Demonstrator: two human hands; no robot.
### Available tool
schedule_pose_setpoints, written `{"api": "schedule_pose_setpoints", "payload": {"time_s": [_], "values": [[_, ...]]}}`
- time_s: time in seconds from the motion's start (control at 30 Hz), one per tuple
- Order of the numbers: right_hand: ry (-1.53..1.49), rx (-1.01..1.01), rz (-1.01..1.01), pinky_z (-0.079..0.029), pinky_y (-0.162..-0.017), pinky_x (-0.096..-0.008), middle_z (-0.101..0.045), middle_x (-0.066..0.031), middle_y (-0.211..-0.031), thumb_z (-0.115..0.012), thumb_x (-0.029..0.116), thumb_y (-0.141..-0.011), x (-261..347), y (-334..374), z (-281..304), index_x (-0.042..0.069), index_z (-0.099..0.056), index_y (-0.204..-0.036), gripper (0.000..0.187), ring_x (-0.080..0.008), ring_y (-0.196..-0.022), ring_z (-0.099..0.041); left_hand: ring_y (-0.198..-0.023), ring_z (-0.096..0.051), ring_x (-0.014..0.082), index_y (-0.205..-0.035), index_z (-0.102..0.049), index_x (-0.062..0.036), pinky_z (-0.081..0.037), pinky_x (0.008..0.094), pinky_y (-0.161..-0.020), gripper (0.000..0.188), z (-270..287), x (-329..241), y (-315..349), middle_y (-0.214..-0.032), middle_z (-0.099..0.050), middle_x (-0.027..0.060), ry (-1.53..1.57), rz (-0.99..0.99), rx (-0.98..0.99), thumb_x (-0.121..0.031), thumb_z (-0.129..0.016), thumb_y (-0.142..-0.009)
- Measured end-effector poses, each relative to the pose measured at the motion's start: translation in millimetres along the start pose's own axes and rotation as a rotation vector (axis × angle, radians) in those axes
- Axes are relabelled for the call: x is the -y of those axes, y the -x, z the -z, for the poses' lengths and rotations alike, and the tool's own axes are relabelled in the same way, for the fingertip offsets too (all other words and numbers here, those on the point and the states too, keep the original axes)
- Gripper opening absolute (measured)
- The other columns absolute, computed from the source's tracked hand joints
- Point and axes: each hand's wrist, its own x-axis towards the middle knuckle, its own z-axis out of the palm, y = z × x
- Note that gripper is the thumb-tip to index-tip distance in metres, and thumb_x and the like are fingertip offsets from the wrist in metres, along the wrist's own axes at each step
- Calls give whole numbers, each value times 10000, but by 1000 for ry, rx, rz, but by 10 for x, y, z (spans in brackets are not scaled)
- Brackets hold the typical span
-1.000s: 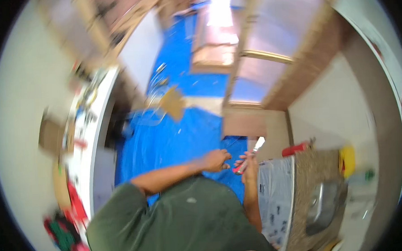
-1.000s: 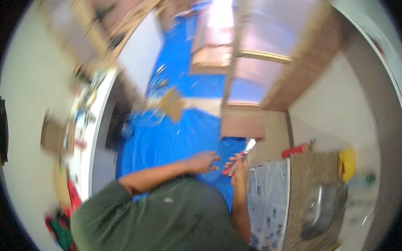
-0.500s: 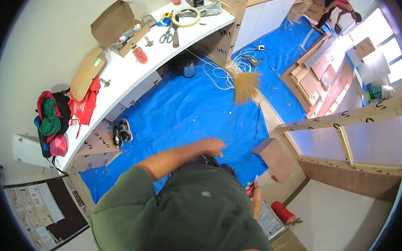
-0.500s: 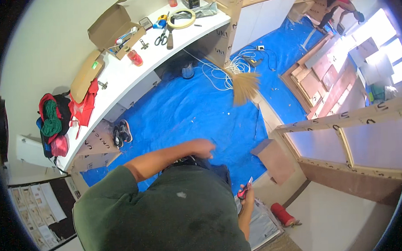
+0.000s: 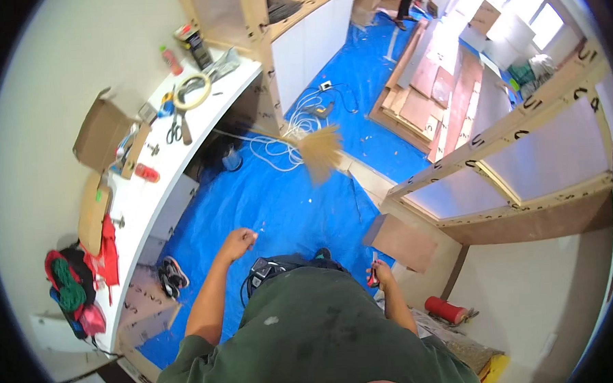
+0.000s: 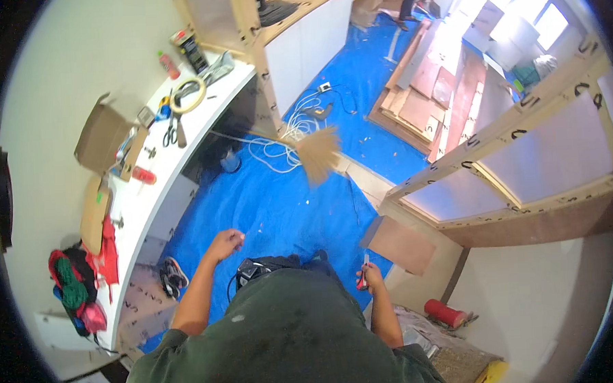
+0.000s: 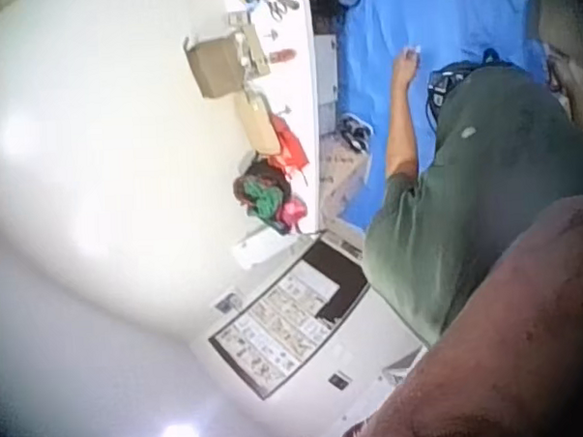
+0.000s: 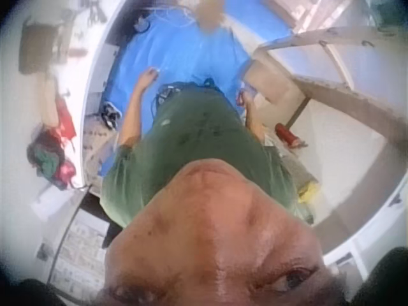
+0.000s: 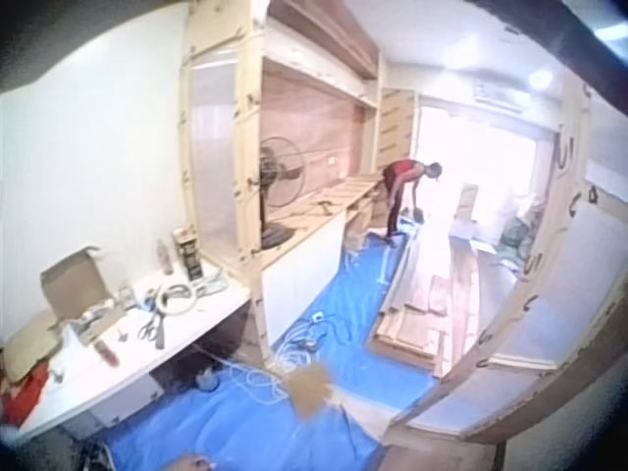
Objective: The person positions a wooden block against the corner of a panel frame, secures it with a nail and hammer, and then uses a utility knife to trim the plastic paneling along the top edge of the frame.
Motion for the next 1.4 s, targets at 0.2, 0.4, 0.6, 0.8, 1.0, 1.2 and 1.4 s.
{"api": "schedule_pose_setpoints", "payload": {"time_s": [0.2, 0.4, 0.6, 0.8, 1.0, 1.2, 1.4], "values": [[-93, -17, -21, -522, -466, -458, -580, -117, -768, -568, 133, -927, -431, -422, 501, 50, -504, -1117, 217, -271, -611, -611, -696, -666, 179, -913, -686, 1, -532, 344, -621, 345, -122, 674, -526, -777, -689, 95, -143, 203, 121, -344, -691, -907], [10, -114, -64, -521, -484, -478, -570, -123, -825, -604, 123, -887, -404, -610, 650, 54, -523, -1072, 214, -266, -634, -605, -696, -628, 211, -963, -714, -22, -501, 361, -617, 288, -347, 1479, -625, -812, -685, 90, -231, 635, 220, -239, -525, -975], [44, -234, -136, -525, -479, -445, -575, -145, -846, -595, 113, -904, 352, -1073, 380, 54, -474, -1142, 274, -267, -633, -610, -506, -565, 251, -732, -680, -82, -390, 409, -441, 303, -234, 1491, -1572, -649, -617, 134, 132, 662, 230, -291, -528, -890], [91, -189, 33, -510, -479, -425, -605, -114, -747, -544, 190, -964, 2178, -1619, -112, 40, -538, -1006, 156, -249, -562, -598, -494, -584, 219, -725, -668, -59, -448, 385, -454, 317, 546, 203, -3673, -600, -615, 87, -301, 305, 295, -288, -557, -914], [54, -300, 298, -504, -495, -407, -628, -101, -774, -560, 178, -965, 3930, -1911, -717, 25, -559, -1012, 160, -217, -573, -594, -534, -599, 169, -898, -669, -62, -481, 319, -476, 259, 1107, -1584, -5891, -726, -657, 58, -169, 232, 88, -307, -597, -943], [52, -321, 70, -492, -548, -412, -646, -123, -782, -550, 219, -960, 4436, -2743, -702, 36, -604, -952, 191, -215, -572, -590, -598, -618, 142, -979, -674, -56, -493, 287, -508, 206, 687, -2836, -7344, -757, -654, 54, 20, 50, 164, -246, -608, -935], [1169, 47, -41, -550, -726, -462, -723, -192, -901, -642, 247, -841, 3434, -4409, 311, 55, -740, -890, 221, -326, -846, -710, -625, -673, 207, -833, -734, -31, -543, 381, -597, 282, 212, -3131, -8259, -749, -712, 107, -326, -60, 410, -282, -618, -884]]}}
